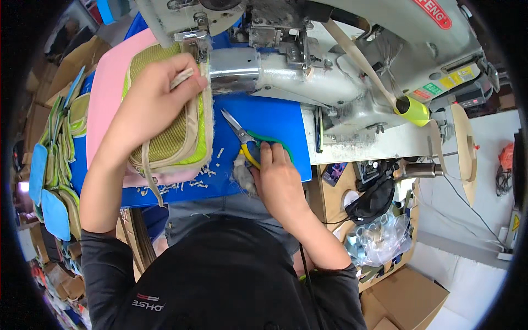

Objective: Trimming loose threads and cleaning up a green mesh bag using scissors.

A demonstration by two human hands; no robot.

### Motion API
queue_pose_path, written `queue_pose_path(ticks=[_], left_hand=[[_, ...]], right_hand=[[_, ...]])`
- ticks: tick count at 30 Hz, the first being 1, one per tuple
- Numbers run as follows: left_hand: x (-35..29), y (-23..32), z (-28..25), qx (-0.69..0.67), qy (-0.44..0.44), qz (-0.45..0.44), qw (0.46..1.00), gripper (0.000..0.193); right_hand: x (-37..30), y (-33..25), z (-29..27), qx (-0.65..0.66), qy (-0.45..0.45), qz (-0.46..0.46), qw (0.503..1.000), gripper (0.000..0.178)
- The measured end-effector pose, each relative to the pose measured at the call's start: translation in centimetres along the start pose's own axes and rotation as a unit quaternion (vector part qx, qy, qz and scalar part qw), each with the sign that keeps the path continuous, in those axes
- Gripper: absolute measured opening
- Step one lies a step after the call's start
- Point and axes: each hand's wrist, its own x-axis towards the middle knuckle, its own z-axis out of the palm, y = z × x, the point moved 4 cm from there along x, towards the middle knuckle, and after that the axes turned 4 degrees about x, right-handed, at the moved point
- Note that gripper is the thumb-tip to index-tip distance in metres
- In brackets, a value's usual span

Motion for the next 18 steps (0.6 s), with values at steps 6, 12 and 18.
queue_pose_path(ticks=[6, 12, 18], left_hand=[[0.5, -1.6, -0.9, -0.186, -0.107, -0.180, 0.960, 0.013], [0.2, -1.6, -0.8, -0.165, -0.119, -0.169, 0.965, 0.014], [0.3, -1.5, -0.4, -0.228, -0.086, -0.167, 0.955, 0.013]], right_hand=[[0.2, -0.4, -0.8, -0.045, 0.078, -0.089, 0.992, 0.037], [4.2, -5.5, -4.5, 0.205, 0.138, -0.145, 0.958, 0.038], [10.0, -7.7, -4.7, 0.321, 0.152, -0.134, 0.925, 0.033]])
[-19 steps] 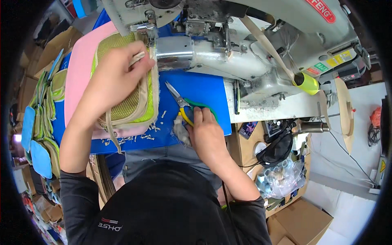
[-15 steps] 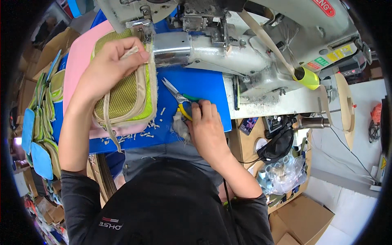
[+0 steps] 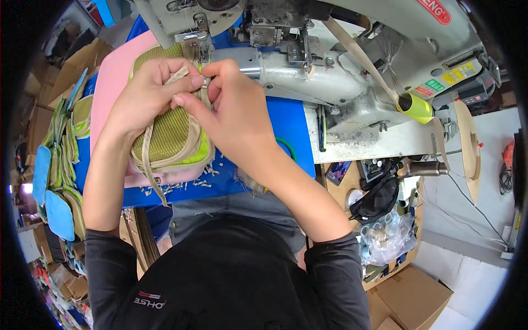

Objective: Trimming loose threads and cleaning up a green mesh bag using scissors.

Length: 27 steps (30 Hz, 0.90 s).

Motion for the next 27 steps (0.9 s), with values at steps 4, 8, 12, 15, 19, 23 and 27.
queue_pose_path(ticks=[4, 8, 12, 15, 19, 23, 27], left_hand=[[-0.3, 0.2, -0.8, -0.004, -0.007, -0.024, 1.000, 0.014], [-0.3, 0.0, -1.4, 0.255, 0.100, 0.236, 0.932, 0.013], [0.0, 1.4, -0.8, 0.478, 0.191, 0.238, 0.823, 0.014], [-0.2, 0.6, -1.0, 0.482, 0.193, 0.225, 0.824, 0.016], [-0.8, 1.0, -0.9, 0.400, 0.160, 0.244, 0.869, 0.020], [-0.3, 1.3, -0.7, 0.398, 0.154, 0.290, 0.857, 0.020], [0.0, 0.4, -1.0, 0.391, 0.142, 0.319, 0.851, 0.018]], right_hand=[[0.9, 1.1, 0.2, 0.036, 0.022, 0.033, 0.999, 0.025], [1.3, 0.6, -0.1, -0.030, 0.018, -0.043, 0.998, 0.011], [0.6, 1.6, -1.6, -0.028, 0.016, 0.039, 0.999, 0.006], [-0.3, 0.5, -1.7, -0.068, 0.006, 0.025, 0.997, 0.014], [-3.9, 0.0, -3.8, -0.183, -0.078, 0.048, 0.979, 0.031], [-9.1, 2.5, -4.3, -0.351, -0.323, 0.113, 0.872, 0.054], [-10.4, 4.7, -4.2, -0.377, -0.312, 0.119, 0.864, 0.048]])
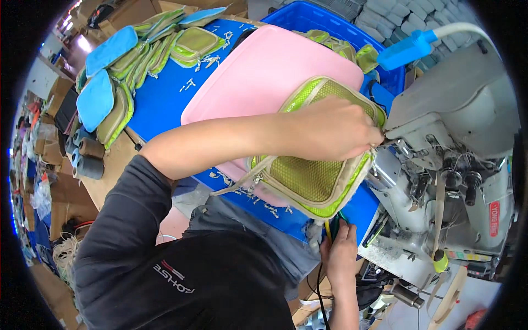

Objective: Trimming loose threads and cleaning up a green mesh bag using scissors.

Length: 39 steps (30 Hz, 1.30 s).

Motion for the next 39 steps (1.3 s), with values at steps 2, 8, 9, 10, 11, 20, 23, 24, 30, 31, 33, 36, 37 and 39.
queue_pose_path(ticks=[2, 8, 9, 10, 11, 20, 23, 24, 30, 31, 33, 36, 37, 39], left_hand=[[-0.2, 0.0, -0.1, 0.016, 0.011, 0.003, 1.000, 0.017], [-0.8, 0.3, 0.1, 0.014, 0.083, 0.048, 0.995, 0.015], [-0.7, 0.5, 0.2, 0.004, 0.090, 0.073, 0.993, 0.014], [-0.8, 0.3, 0.2, 0.000, 0.091, 0.070, 0.993, 0.014], [-0.9, 0.2, 0.3, -0.015, 0.092, 0.074, 0.993, 0.012], [-0.6, -0.5, 0.8, -0.113, 0.115, 0.064, 0.985, 0.012], [-0.6, -0.7, 1.0, -0.138, 0.118, 0.054, 0.982, 0.015], [-0.6, -0.8, 1.1, -0.147, 0.117, 0.048, 0.981, 0.016], [-0.6, -1.1, 1.3, -0.167, 0.126, 0.045, 0.977, 0.018], [-0.6, -1.1, 1.3, -0.168, 0.127, 0.044, 0.977, 0.018], [-0.6, -1.1, 1.3, -0.175, 0.135, 0.048, 0.974, 0.017], [-0.5, -1.1, 1.4, -0.175, 0.123, 0.035, 0.976, 0.016], [-0.4, -1.1, 1.4, -0.176, 0.123, 0.035, 0.976, 0.016], [-0.5, -1.1, 1.4, -0.169, 0.127, 0.035, 0.977, 0.015]], right_hand=[[-0.4, 2.7, -0.3, 0.127, -0.044, 0.010, 0.991, 0.046], [-1.4, 6.0, -8.2, 0.514, -0.080, 0.149, 0.841, 0.046], [-1.4, 5.3, -9.6, 0.603, -0.050, 0.147, 0.782, 0.048], [-1.2, 4.2, -10.9, 0.585, -0.070, 0.179, 0.788, 0.061], [-0.8, 3.1, -12.0, 0.536, -0.045, 0.180, 0.824, 0.071], [3.2, 4.1, -14.5, 0.432, -0.169, 0.158, 0.872, 0.069], [3.5, 4.4, -15.0, 0.414, -0.166, 0.160, 0.880, 0.061], [3.5, 4.3, -15.1, 0.414, -0.166, 0.162, 0.880, 0.061], [3.8, 2.9, -15.8, 0.385, -0.148, 0.201, 0.888, 0.042], [3.8, 2.8, -15.9, 0.396, -0.142, 0.202, 0.884, 0.040], [3.8, 2.8, -16.2, 0.406, -0.137, 0.203, 0.880, 0.039], [3.7, 3.2, -16.5, 0.350, -0.145, 0.236, 0.895, 0.038], [3.8, 3.1, -16.5, 0.349, -0.147, 0.232, 0.896, 0.039], [4.0, 2.7, -16.5, 0.349, -0.149, 0.227, 0.897, 0.041]])
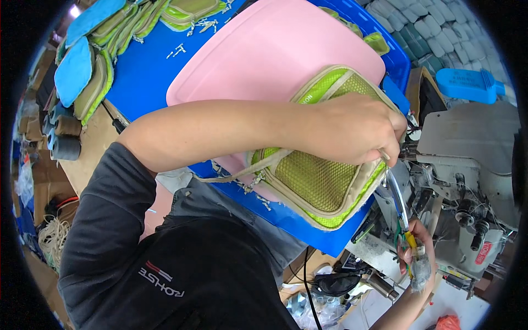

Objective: Trimming loose threads and cleaning up a green mesh bag using scissors.

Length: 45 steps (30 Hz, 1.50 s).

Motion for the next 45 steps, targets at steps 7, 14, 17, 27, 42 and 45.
queue_pose_path(ticks=[7, 14, 17, 27, 42, 45], left_hand=[[0.1, -0.2, 0.0, -0.004, -0.006, 0.000, 1.000, 0.016], [0.1, -0.2, 0.0, -0.016, -0.012, -0.007, 1.000, 0.017], [0.0, -0.2, 0.0, -0.015, -0.016, -0.015, 1.000, 0.017], [-0.1, -0.5, 0.0, -0.019, -0.020, -0.014, 1.000, 0.021], [-0.1, 0.4, -0.8, -0.015, -0.038, -0.083, 0.996, 0.011], [0.5, 1.2, -1.1, 0.044, -0.063, -0.104, 0.992, 0.015]], right_hand=[[0.4, -1.4, 0.4, -0.023, -0.006, -0.012, 1.000, 0.049], [0.9, -2.3, 0.2, -0.092, -0.032, -0.009, 0.995, 0.044], [0.9, -2.0, 0.0, -0.062, -0.028, 0.005, 0.998, 0.040], [1.4, 0.8, -0.4, -0.127, 0.064, -0.156, 0.977, 0.025], [-1.3, 8.4, 1.5, 0.085, 0.036, -0.036, 0.995, 0.033], [0.3, 10.0, 5.5, -0.180, 0.078, -0.093, 0.976, 0.037]])
